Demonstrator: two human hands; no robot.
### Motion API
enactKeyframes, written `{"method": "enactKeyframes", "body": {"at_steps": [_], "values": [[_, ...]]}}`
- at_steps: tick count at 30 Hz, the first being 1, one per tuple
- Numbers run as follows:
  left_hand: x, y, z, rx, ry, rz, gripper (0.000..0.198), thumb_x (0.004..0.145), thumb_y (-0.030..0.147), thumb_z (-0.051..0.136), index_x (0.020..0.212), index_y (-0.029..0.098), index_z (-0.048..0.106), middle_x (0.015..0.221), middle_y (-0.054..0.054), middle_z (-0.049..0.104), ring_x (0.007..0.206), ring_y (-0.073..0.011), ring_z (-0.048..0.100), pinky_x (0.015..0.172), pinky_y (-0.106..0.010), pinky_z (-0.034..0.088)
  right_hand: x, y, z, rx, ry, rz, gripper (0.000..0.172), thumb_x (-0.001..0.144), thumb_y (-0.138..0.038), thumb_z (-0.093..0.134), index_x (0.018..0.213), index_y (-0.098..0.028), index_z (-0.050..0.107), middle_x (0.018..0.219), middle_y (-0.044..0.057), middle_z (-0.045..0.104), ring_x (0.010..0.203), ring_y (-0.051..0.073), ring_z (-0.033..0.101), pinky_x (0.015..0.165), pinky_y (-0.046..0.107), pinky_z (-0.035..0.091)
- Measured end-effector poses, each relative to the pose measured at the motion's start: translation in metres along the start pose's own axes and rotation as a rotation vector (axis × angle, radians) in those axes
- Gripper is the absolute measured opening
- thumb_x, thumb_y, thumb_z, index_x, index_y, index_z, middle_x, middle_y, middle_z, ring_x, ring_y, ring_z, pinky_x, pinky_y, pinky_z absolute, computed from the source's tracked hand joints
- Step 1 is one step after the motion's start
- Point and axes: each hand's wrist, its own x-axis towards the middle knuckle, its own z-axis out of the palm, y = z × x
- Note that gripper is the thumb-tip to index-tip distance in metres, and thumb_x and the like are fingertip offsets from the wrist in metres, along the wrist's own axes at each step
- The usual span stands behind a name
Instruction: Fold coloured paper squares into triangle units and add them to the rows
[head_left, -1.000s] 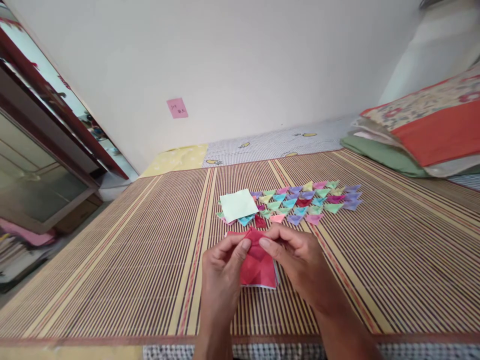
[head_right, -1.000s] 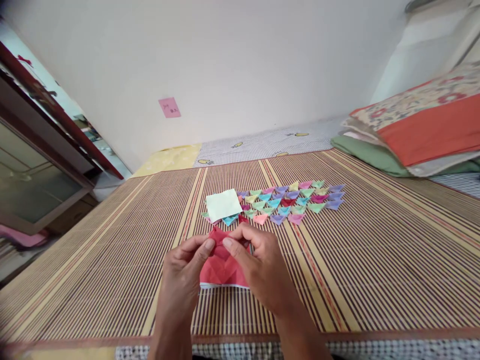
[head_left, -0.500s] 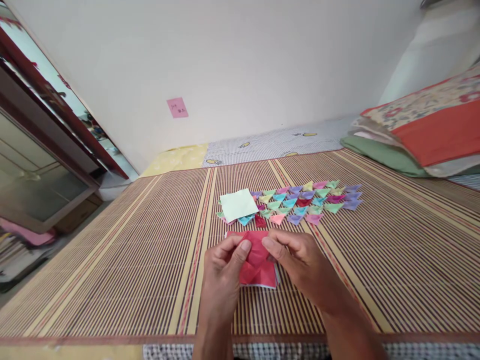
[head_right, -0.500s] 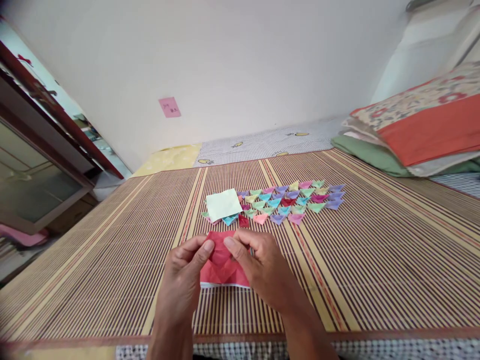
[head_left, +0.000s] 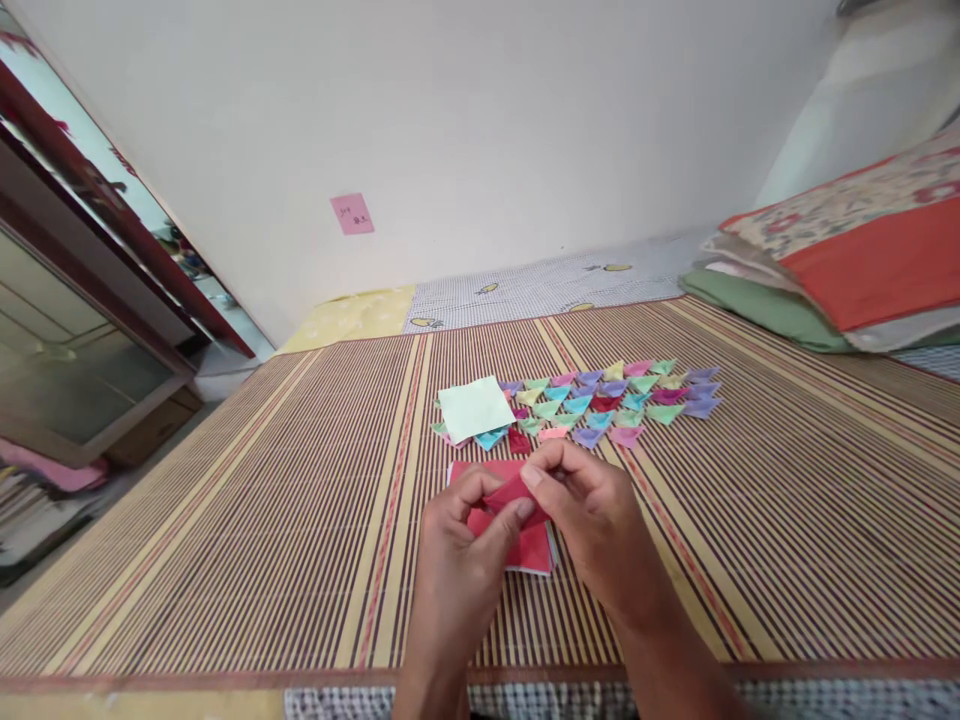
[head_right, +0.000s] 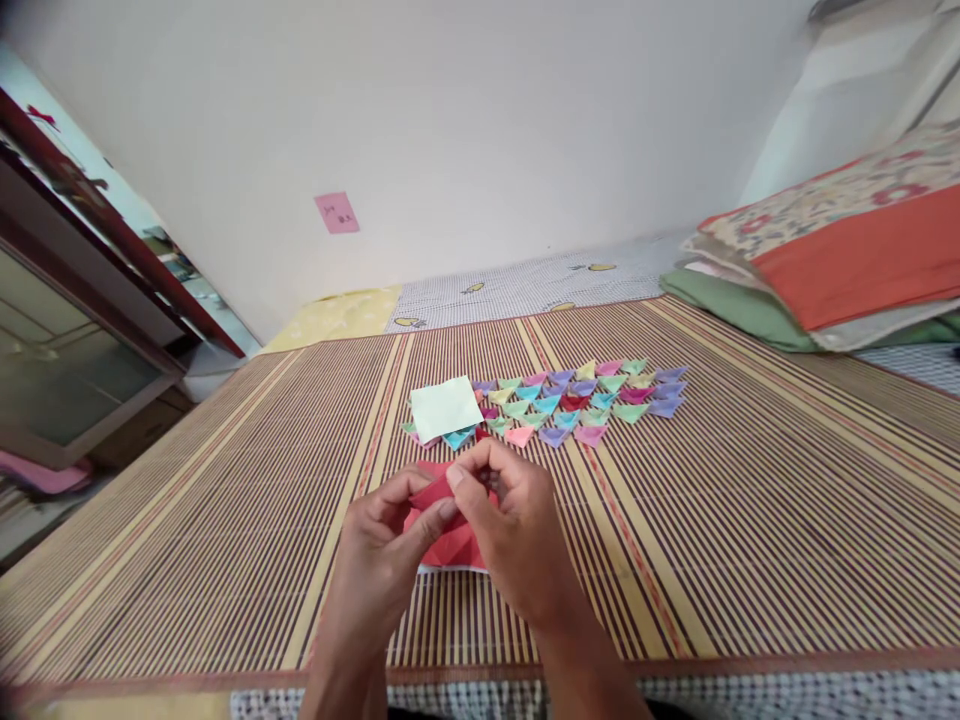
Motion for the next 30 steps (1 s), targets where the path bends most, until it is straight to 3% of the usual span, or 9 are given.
{"method": "enactKeyframes", "body": {"at_steps": [4,11,14,17,24,27,30], "values": [[-0.001,-0.003,-0.003,-0.096,-0.015,0.018,0.024,0.089,0.029,0.079,0.070,0.018,0.069,0.072,0.001,0.062,0.071,-0.0145,0.055,0.069,-0.025,0.044,0.001,0.002,0.002,0.163,-0.059,0.101,0.024,0.095,-0.038,0.066,0.080,-0.020,0.062,0.072,-0.002,0.058,0.067,0.015,0.055,0.061,0.025,0.049],[0.002,-0.002,-0.017,-0.063,-0.144,0.004,0.034,0.101,0.040,0.063,0.079,0.018,0.077,0.076,-0.002,0.063,0.075,-0.0164,0.054,0.072,-0.027,0.044,0.005,0.000,-0.010,0.065,-0.096,0.022,0.024,0.096,-0.036,0.066,0.078,-0.020,0.063,0.070,-0.004,0.054,0.063,0.012,0.048,0.058,0.022,0.043],[0.003,-0.002,-0.021,-0.059,-0.194,-0.070,0.029,0.095,0.041,0.072,0.079,0.018,0.077,0.074,-0.002,0.065,0.070,-0.0155,0.055,0.068,-0.026,0.045,0.005,-0.001,-0.015,0.027,-0.191,0.003,0.023,0.095,-0.032,0.067,0.076,-0.019,0.064,0.068,-0.004,0.054,0.063,0.012,0.047,0.058,0.023,0.041],[0.003,-0.004,-0.021,-0.084,-0.155,-0.113,0.024,0.084,0.035,0.085,0.073,0.017,0.074,0.070,-0.001,0.065,0.068,-0.0142,0.056,0.068,-0.025,0.046,0.005,-0.001,-0.015,0.036,-0.260,0.017,0.022,0.094,-0.032,0.068,0.077,-0.019,0.066,0.070,-0.003,0.057,0.066,0.013,0.051,0.061,0.024,0.042],[0.007,-0.013,-0.019,-0.278,0.066,-0.095,0.022,0.082,0.031,0.086,0.072,0.016,0.072,0.071,0.000,0.066,0.066,-0.0119,0.058,0.066,-0.023,0.048,0.007,-0.001,-0.016,-0.048,-0.225,-0.002,0.021,0.095,-0.033,0.069,0.079,-0.019,0.068,0.072,-0.002,0.061,0.069,0.014,0.053,0.065,0.026,0.043],[0.007,-0.013,-0.019,-0.328,0.064,-0.129,0.024,0.082,0.032,0.086,0.073,0.016,0.070,0.071,0.000,0.066,0.066,-0.0119,0.058,0.066,-0.024,0.050,0.005,-0.003,-0.016,-0.124,-0.197,-0.047,0.024,0.097,-0.029,0.064,0.075,-0.019,0.065,0.070,-0.003,0.057,0.068,0.014,0.051,0.063,0.027,0.041],[0.006,-0.011,-0.019,-0.314,-0.028,-0.162,0.026,0.080,0.032,0.088,0.074,0.017,0.067,0.071,0.001,0.064,0.063,-0.0110,0.055,0.062,-0.022,0.047,0.004,-0.004,-0.015,-0.153,-0.175,-0.091,0.025,0.098,-0.027,0.060,0.074,-0.020,0.062,0.069,-0.003,0.055,0.067,0.014,0.050,0.062,0.027,0.040]]}}
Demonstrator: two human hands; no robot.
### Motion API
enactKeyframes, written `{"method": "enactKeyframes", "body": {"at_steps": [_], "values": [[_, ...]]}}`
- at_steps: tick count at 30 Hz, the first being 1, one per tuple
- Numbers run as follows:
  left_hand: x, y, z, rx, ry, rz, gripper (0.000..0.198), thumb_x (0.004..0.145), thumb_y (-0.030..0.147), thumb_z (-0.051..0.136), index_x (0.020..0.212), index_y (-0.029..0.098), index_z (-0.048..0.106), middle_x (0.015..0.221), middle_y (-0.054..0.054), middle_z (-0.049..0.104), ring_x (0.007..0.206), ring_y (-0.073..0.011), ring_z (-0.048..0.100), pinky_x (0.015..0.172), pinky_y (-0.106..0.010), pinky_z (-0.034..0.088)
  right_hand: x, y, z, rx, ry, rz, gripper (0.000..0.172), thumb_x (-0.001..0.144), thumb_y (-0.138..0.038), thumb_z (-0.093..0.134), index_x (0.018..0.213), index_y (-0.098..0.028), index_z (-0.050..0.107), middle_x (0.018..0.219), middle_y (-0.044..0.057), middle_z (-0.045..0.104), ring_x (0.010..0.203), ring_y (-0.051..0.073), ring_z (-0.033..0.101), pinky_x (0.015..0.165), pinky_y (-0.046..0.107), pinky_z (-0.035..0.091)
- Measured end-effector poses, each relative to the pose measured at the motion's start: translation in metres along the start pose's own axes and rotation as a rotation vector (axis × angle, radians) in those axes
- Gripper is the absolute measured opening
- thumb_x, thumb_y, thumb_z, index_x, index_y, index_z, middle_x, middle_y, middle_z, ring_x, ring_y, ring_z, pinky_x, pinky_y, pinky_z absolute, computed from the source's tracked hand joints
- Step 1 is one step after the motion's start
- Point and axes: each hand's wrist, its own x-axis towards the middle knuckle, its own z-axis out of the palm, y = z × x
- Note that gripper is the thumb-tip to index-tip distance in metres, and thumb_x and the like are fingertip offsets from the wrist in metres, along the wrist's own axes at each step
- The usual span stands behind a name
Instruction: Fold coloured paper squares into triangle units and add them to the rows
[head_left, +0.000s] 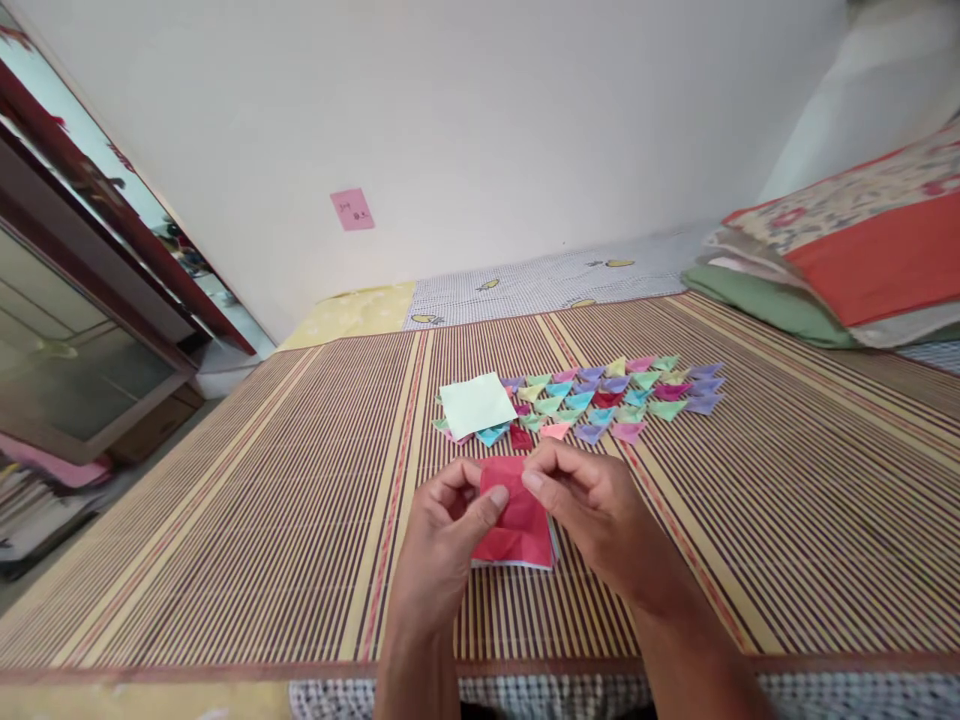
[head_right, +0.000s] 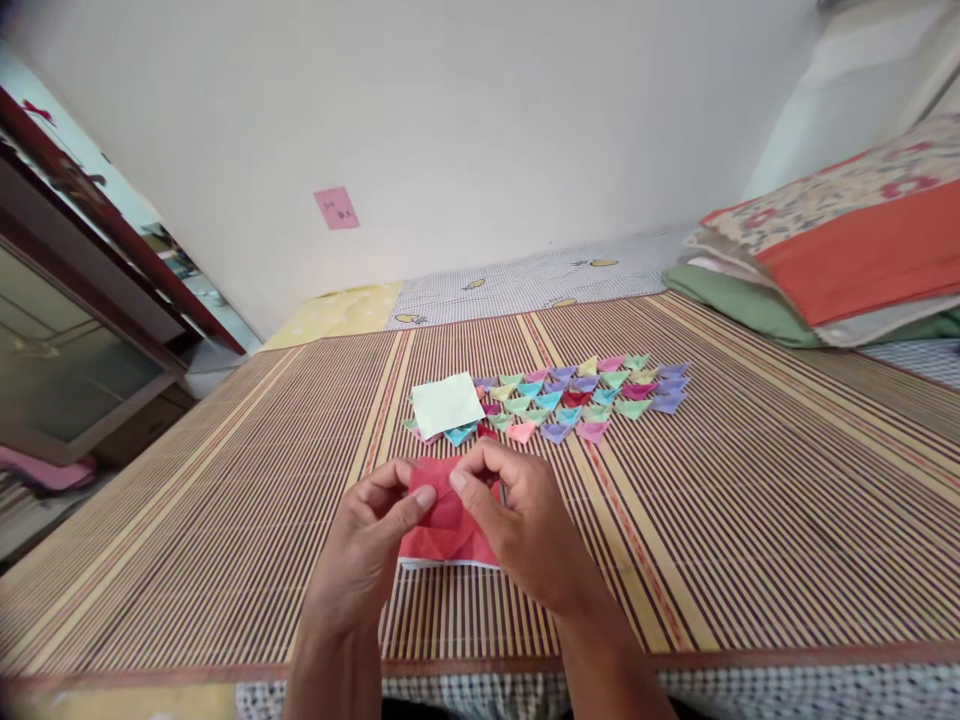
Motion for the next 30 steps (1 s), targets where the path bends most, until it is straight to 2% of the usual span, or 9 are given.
{"method": "enactKeyframes", "body": {"at_steps": [4,6,8,11,14,17,22,26,30], "values": [[-0.001,0.001,0.001,0.167,-0.067,-0.012,0.024,0.078,0.028,0.088,0.070,0.016,0.068,0.067,0.001,0.060,0.062,-0.0104,0.050,0.059,-0.021,0.042,0.002,0.004,0.000,0.013,0.019,0.042,0.025,0.097,-0.029,0.061,0.074,-0.020,0.063,0.069,-0.002,0.057,0.067,0.014,0.052,0.062,0.027,0.042],[0.000,0.000,0.001,0.160,0.005,0.032,0.022,0.080,0.029,0.087,0.071,0.017,0.070,0.067,0.001,0.062,0.062,-0.0107,0.051,0.060,-0.021,0.043,0.004,0.007,0.001,0.071,0.037,0.071,0.019,0.097,-0.032,0.065,0.082,-0.020,0.069,0.076,0.000,0.064,0.072,0.016,0.058,0.067,0.028,0.047],[0.001,-0.002,0.002,0.083,0.128,0.087,0.021,0.081,0.032,0.086,0.073,0.017,0.073,0.066,0.002,0.063,0.062,-0.0103,0.052,0.060,-0.020,0.044,0.004,0.009,0.003,0.151,0.036,0.092,0.015,0.092,-0.035,0.073,0.096,-0.021,0.074,0.086,0.002,0.071,0.080,0.018,0.065,0.074,0.030,0.053],[0.003,-0.005,0.006,-0.063,0.244,0.133,0.023,0.080,0.038,0.088,0.077,0.018,0.077,0.063,0.003,0.064,0.061,-0.0100,0.053,0.061,-0.020,0.046,0.004,0.010,0.010,0.213,0.017,0.126,0.024,0.083,-0.034,0.084,0.101,-0.020,0.075,0.087,0.003,0.074,0.080,0.019,0.067,0.074,0.031,0.056],[0.004,-0.006,0.012,-0.168,0.248,0.134,0.026,0.073,0.039,0.093,0.078,0.018,0.079,0.065,0.002,0.068,0.062,-0.0104,0.057,0.064,-0.020,0.049,0.001,0.008,0.018,0.196,0.052,0.131,0.015,0.085,-0.031,0.081,0.088,-0.020,0.072,0.078,0.001,0.071,0.074,0.018,0.066,0.070,0.029,0.056],[0.004,-0.004,0.017,-0.169,0.238,0.127,0.026,0.069,0.036,0.095,0.076,0.017,0.079,0.068,0.001,0.070,0.063,-0.0094,0.058,0.066,-0.019,0.050,-0.001,0.006,0.021,0.143,0.125,0.093,0.013,0.089,-0.029,0.075,0.083,-0.020,0.070,0.074,0.000,0.068,0.070,0.016,0.063,0.064,0.027,0.054],[0.003,-0.002,0.013,-0.064,0.099,0.066,0.023,0.071,0.030,0.095,0.073,0.016,0.076,0.068,0.001,0.070,0.062,-0.0092,0.059,0.062,-0.018,0.049,-0.002,0.002,0.014,0.123,0.154,0.063,0.017,0.093,-0.032,0.071,0.082,-0.020,0.070,0.070,-0.001,0.066,0.061,0.014,0.060,0.055,0.024,0.051],[0.003,-0.002,0.009,-0.017,0.117,0.125,0.017,0.080,0.030,0.087,0.076,0.017,0.077,0.066,0.000,0.071,0.064,-0.0106,0.062,0.066,-0.020,0.051,-0.001,0.001,0.010,0.156,0.102,0.038,0.010,0.094,-0.030,0.072,0.094,-0.021,0.073,0.077,0.000,0.071,0.064,0.015,0.065,0.058,0.025,0.053],[0.003,-0.002,0.011,0.085,0.101,0.120,0.021,0.085,0.031,0.082,0.073,0.016,0.075,0.064,-0.001,0.071,0.061,-0.0114,0.063,0.064,-0.021,0.052,-0.001,0.000,0.010,-0.001,0.149,-0.132,0.011,0.097,-0.022,0.069,0.087,-0.021,0.073,0.083,0.001,0.068,0.075,0.016,0.065,0.067,0.027,0.053]]}}
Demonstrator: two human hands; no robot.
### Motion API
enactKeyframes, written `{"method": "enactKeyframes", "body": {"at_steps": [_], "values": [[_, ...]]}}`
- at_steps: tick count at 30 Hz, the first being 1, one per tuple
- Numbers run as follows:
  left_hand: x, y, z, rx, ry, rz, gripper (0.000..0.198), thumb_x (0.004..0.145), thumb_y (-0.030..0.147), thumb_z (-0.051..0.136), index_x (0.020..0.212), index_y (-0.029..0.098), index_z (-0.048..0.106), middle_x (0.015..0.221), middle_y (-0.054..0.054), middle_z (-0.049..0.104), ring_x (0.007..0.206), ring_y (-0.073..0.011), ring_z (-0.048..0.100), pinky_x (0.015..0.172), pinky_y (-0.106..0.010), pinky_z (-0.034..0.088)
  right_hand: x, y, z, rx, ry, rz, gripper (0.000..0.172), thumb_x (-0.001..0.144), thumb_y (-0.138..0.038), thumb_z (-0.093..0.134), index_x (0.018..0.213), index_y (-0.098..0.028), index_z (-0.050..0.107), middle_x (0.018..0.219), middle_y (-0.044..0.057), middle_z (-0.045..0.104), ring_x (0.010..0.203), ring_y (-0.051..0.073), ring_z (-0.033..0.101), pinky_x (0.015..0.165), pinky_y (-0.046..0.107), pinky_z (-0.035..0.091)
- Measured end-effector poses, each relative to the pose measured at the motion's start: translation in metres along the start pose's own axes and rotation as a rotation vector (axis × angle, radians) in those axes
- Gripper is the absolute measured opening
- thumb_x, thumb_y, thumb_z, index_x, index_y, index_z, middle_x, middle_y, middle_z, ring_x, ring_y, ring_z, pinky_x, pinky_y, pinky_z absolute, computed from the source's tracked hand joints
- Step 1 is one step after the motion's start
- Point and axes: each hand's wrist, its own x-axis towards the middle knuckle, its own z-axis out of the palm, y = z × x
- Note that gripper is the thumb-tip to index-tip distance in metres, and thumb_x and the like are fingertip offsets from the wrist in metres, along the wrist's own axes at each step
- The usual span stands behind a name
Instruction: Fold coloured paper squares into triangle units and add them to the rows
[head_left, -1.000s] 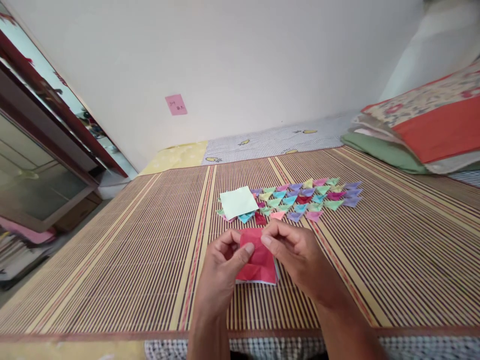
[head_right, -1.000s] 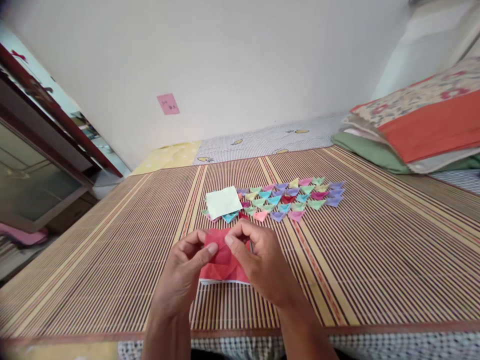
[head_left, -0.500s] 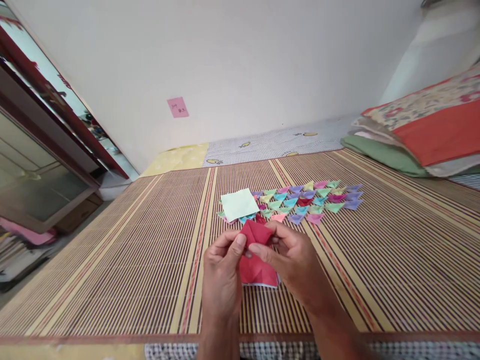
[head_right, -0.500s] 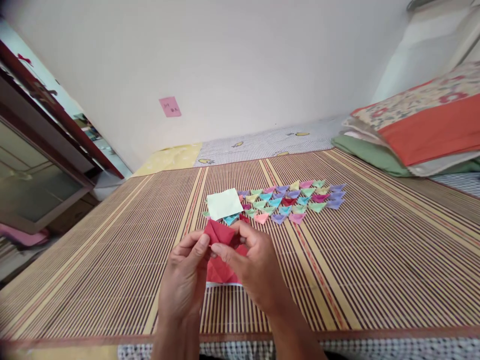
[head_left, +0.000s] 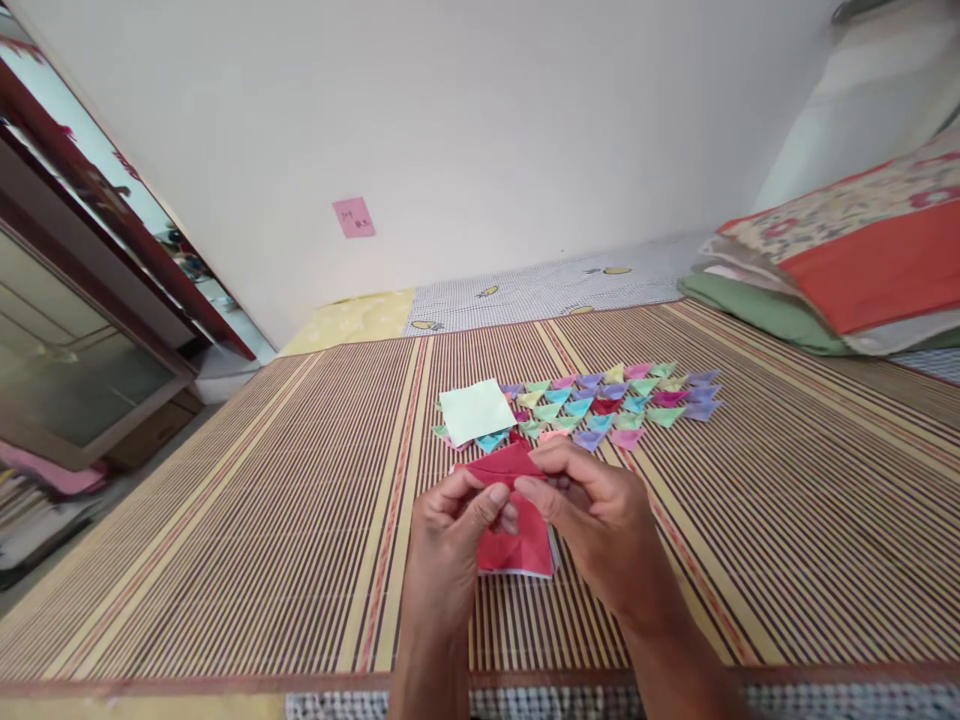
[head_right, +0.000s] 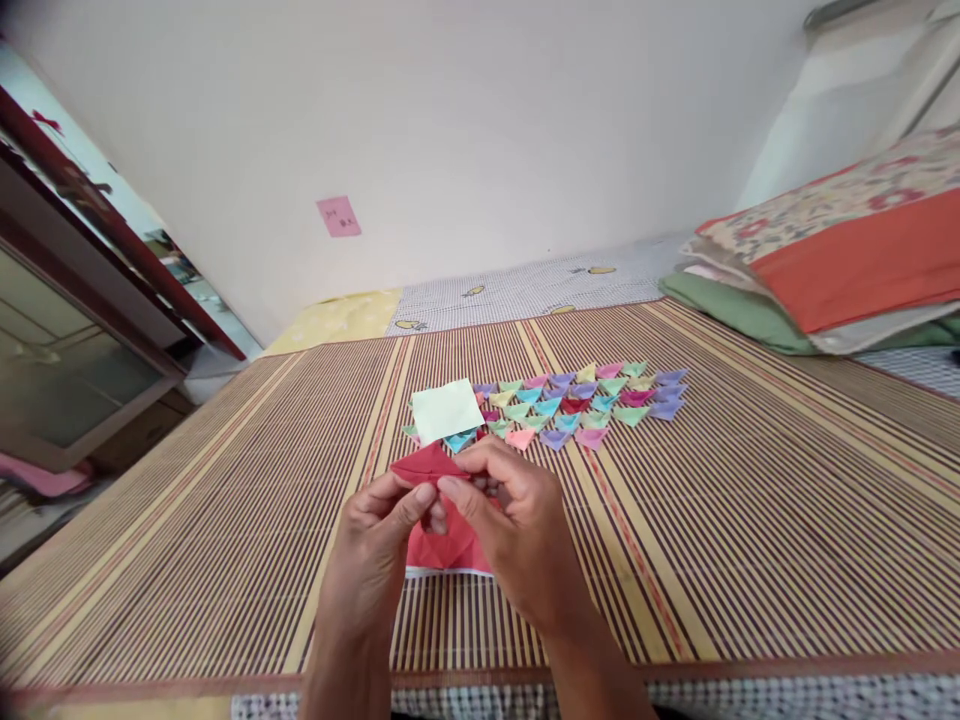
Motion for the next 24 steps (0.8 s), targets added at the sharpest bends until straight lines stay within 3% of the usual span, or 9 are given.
{"method": "enactKeyframes", "body": {"at_steps": [3,6,11,18,24], "values": [[-0.003,0.003,0.003,0.105,0.097,0.033,0.018,0.087,0.032,0.081,0.095,0.016,0.079,0.056,0.003,0.066,0.052,-0.0109,0.060,0.055,-0.020,0.050,0.001,0.000,0.001,-0.133,0.060,-0.168,0.014,0.098,-0.014,0.066,0.091,-0.023,0.075,0.088,0.002,0.069,0.085,0.018,0.068,0.074,0.029,0.055],[-0.006,0.008,0.003,0.147,0.184,0.074,0.030,0.088,0.032,0.081,0.114,0.019,0.077,0.056,0.005,0.067,0.045,-0.0102,0.058,0.050,-0.019,0.050,0.001,0.002,0.001,-0.254,0.092,-0.282,0.020,0.099,-0.011,0.064,0.098,-0.025,0.078,0.090,0.003,0.070,0.087,0.020,0.070,0.074,0.031,0.057],[-0.006,0.010,-0.002,0.060,0.084,0.146,0.014,0.089,0.029,0.080,0.102,0.022,0.082,0.083,-0.004,0.082,0.066,-0.0156,0.075,0.071,-0.027,0.063,0.001,0.007,0.001,-0.342,0.108,-0.405,0.028,0.099,-0.007,0.060,0.109,-0.026,0.078,0.089,0.004,0.073,0.082,0.019,0.072,0.072,0.031,0.060],[-0.004,0.006,-0.013,0.141,0.021,0.240,0.011,0.092,0.024,0.078,0.096,0.027,0.087,0.097,-0.005,0.083,0.094,-0.0199,0.077,0.089,-0.029,0.061,-0.001,0.001,0.003,-0.253,0.083,-0.335,0.027,0.098,-0.009,0.066,0.108,-0.030,0.079,0.096,0.002,0.077,0.091,0.019,0.075,0.078,0.031,0.061],[-0.002,0.010,-0.014,0.160,-0.007,0.306,0.016,0.088,0.016,0.080,0.093,0.029,0.087,0.095,-0.003,0.080,0.095,-0.0180,0.074,0.086,-0.024,0.060,0.001,-0.002,0.004,-0.225,0.089,-0.303,0.022,0.096,-0.009,0.067,0.100,-0.026,0.078,0.094,0.003,0.078,0.091,0.020,0.076,0.079,0.031,0.062]]}}
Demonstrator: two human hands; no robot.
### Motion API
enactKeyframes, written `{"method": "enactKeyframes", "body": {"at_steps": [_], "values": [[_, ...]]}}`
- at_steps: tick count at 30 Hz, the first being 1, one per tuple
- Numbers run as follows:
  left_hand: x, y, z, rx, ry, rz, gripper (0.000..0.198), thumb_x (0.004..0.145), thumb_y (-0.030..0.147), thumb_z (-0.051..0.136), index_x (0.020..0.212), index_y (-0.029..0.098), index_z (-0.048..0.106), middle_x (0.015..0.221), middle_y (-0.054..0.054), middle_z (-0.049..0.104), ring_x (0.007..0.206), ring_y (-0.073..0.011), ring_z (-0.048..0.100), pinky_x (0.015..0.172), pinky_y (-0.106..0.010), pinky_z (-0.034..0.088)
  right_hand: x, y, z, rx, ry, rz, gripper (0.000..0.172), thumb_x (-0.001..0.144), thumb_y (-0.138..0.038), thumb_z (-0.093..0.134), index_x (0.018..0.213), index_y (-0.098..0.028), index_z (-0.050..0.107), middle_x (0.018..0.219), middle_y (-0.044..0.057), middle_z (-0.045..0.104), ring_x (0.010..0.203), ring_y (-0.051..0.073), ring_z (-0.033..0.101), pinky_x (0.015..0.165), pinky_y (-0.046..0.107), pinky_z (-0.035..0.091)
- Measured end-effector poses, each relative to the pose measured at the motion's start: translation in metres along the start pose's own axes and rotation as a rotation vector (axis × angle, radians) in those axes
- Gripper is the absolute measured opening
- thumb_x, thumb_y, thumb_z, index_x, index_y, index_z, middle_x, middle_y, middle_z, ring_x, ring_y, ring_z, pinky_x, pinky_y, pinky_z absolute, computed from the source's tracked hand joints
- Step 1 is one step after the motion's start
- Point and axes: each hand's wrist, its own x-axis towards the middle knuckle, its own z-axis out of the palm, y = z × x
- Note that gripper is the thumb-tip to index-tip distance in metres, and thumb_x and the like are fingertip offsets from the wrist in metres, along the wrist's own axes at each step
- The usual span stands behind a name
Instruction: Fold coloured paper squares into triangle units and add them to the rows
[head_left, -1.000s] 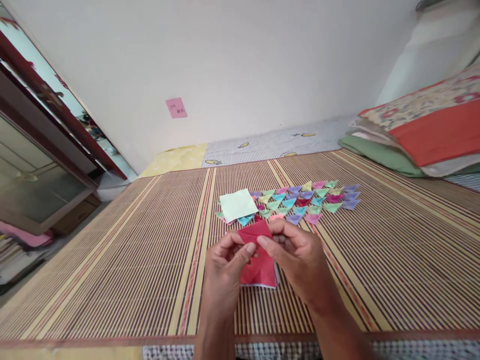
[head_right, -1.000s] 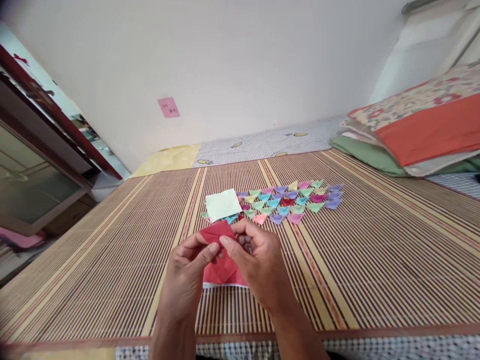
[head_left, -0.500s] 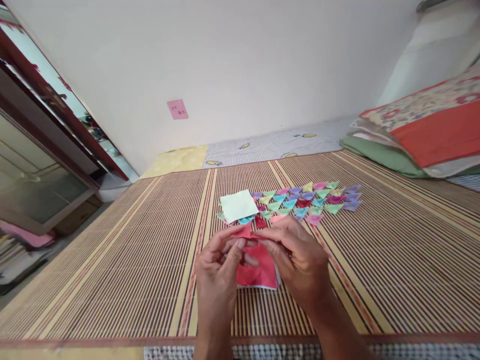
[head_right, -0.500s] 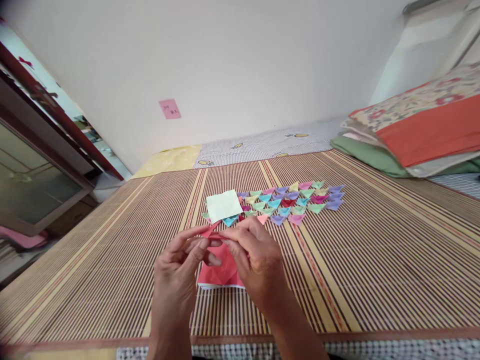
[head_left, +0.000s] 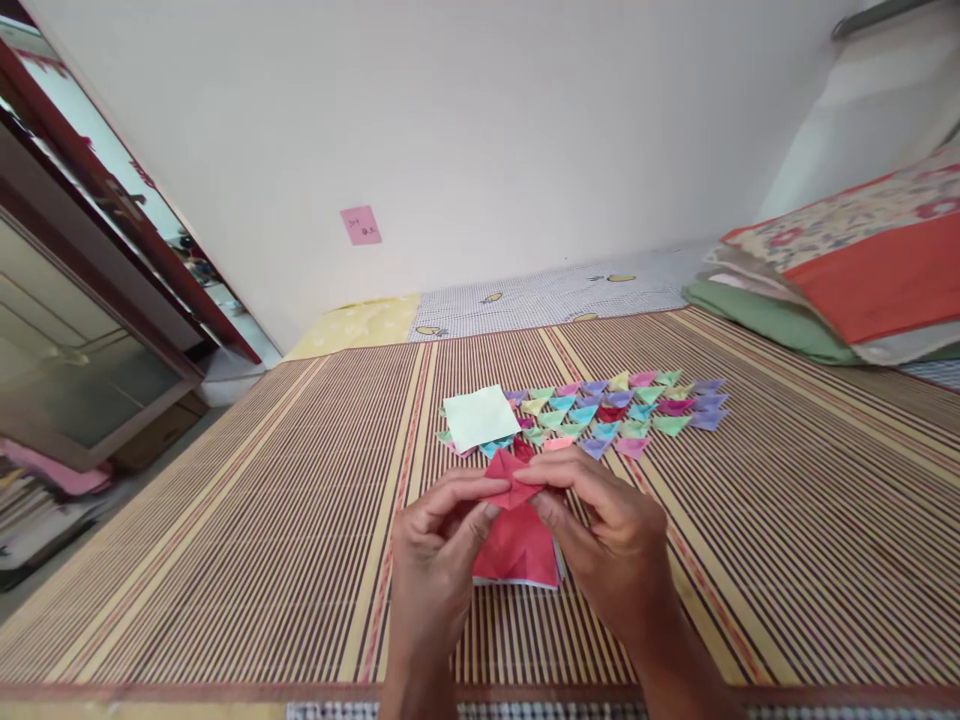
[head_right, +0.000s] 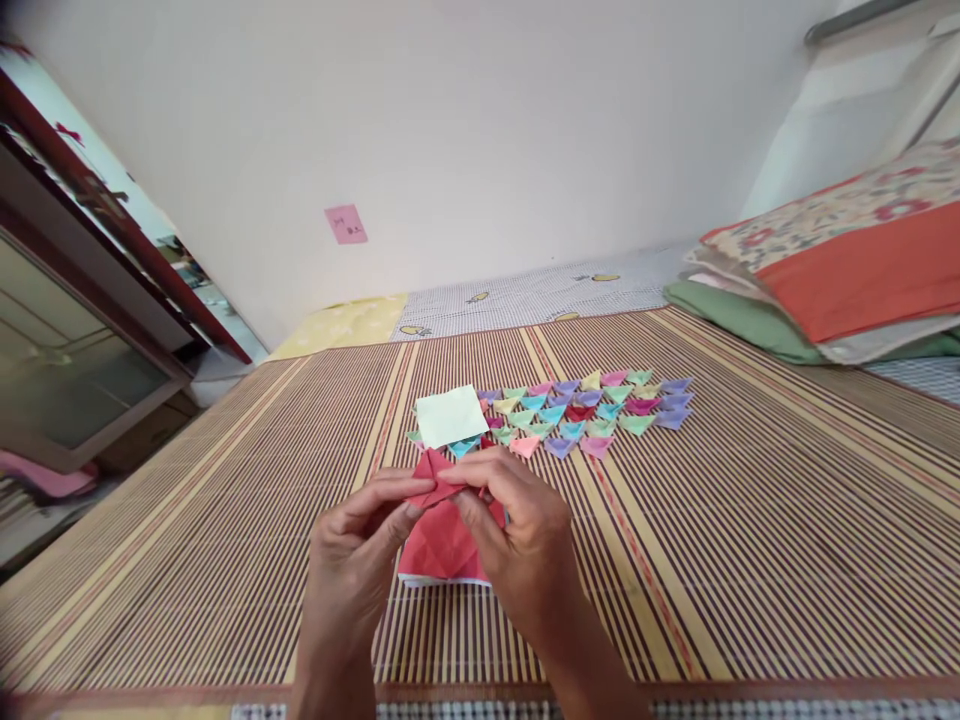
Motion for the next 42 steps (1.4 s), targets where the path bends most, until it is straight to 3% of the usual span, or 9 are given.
{"method": "enactKeyframes", "body": {"at_steps": [7,15,21,29,38,42], "values": [[-0.002,0.003,0.003,0.034,0.021,-0.018,0.014,0.090,0.018,0.078,0.091,0.028,0.087,0.092,-0.004,0.080,0.090,-0.0195,0.075,0.081,-0.027,0.062,0.002,-0.006,-0.001,0.014,-0.021,0.079,0.014,0.097,-0.016,0.065,0.088,-0.024,0.072,0.085,0.002,0.075,0.079,0.020,0.072,0.070,0.031,0.058],[-0.008,0.007,0.013,0.211,0.125,0.008,0.025,0.096,0.023,0.071,0.113,0.036,0.085,0.101,-0.002,0.084,0.082,-0.0171,0.077,0.082,-0.028,0.063,-0.001,-0.008,0.000,0.040,-0.019,0.125,0.016,0.098,-0.016,0.063,0.085,-0.023,0.067,0.083,0.001,0.073,0.076,0.018,0.070,0.071,0.029,0.054],[-0.009,0.007,0.016,0.199,0.121,0.057,0.023,0.093,0.019,0.074,0.106,0.034,0.086,0.092,-0.001,0.081,0.076,-0.0157,0.073,0.072,-0.026,0.062,-0.004,-0.005,0.004,0.058,0.006,0.191,0.015,0.098,-0.020,0.066,0.083,-0.023,0.065,0.081,0.001,0.070,0.077,0.017,0.068,0.071,0.029,0.054],[-0.008,0.002,0.018,0.198,0.163,0.009,0.019,0.090,0.019,0.077,0.101,0.031,0.087,0.100,-0.003,0.079,0.094,-0.0193,0.073,0.084,-0.029,0.061,-0.009,-0.006,0.011,-0.005,0.024,0.236,0.019,0.099,-0.023,0.065,0.080,-0.022,0.063,0.078,0.000,0.070,0.072,0.016,0.067,0.068,0.028,0.052],[-0.008,0.001,0.023,0.080,0.211,-0.041,0.015,0.088,0.021,0.080,0.100,0.026,0.086,0.095,-0.004,0.080,0.090,-0.0196,0.077,0.081,-0.027,0.063,-0.008,-0.005,0.015,-0.002,0.079,0.200,0.015,0.097,-0.019,0.066,0.082,-0.021,0.063,0.083,0.000,0.067,0.082,0.016,0.068,0.074,0.026,0.053],[-0.007,0.004,0.025,0.086,0.213,-0.027,0.014,0.086,0.019,0.079,0.095,0.026,0.087,0.091,-0.004,0.080,0.088,-0.0192,0.076,0.079,-0.027,0.064,-0.008,-0.006,0.015,-0.013,0.092,0.215,0.014,0.096,-0.020,0.067,0.083,-0.022,0.063,0.080,-0.001,0.068,0.079,0.016,0.068,0.069,0.026,0.053]]}}
